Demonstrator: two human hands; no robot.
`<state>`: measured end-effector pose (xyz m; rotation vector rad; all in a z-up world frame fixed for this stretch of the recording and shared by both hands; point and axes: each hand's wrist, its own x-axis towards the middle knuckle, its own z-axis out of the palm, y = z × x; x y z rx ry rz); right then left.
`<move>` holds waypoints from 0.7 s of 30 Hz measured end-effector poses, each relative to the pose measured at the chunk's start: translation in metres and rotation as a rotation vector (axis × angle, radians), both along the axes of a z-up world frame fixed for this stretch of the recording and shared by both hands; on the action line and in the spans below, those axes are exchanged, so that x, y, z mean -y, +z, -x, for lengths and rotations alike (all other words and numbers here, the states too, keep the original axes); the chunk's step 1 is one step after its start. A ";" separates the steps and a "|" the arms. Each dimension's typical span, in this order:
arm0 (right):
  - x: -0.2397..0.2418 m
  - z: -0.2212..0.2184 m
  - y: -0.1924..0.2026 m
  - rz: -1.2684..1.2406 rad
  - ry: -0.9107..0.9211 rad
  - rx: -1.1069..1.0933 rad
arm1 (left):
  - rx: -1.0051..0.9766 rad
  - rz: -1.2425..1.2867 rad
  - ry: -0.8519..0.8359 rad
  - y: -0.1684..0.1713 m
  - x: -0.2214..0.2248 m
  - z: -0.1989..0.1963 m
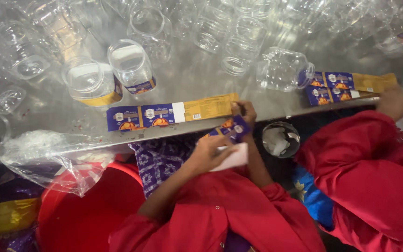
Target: The person labels plastic jars by hand, peeling paper backing from labels and pressing them onto the jars.
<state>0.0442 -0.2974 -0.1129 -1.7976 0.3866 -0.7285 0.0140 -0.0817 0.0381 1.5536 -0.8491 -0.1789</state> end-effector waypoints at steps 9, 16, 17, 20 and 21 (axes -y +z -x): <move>-0.062 0.086 0.025 -0.358 0.557 -0.082 | -0.174 -0.202 0.373 -0.051 -0.037 0.006; -0.075 0.081 0.107 -0.045 0.470 -0.171 | -0.364 -0.012 0.151 -0.044 -0.043 0.008; -0.077 0.080 0.119 0.056 0.469 -0.105 | -0.266 -0.029 0.156 -0.043 -0.044 0.007; -0.088 0.084 0.140 0.308 0.525 0.034 | -0.333 0.061 0.172 -0.045 -0.044 0.008; -0.090 0.084 0.142 0.384 0.553 0.070 | -0.304 0.024 0.194 -0.045 -0.043 0.008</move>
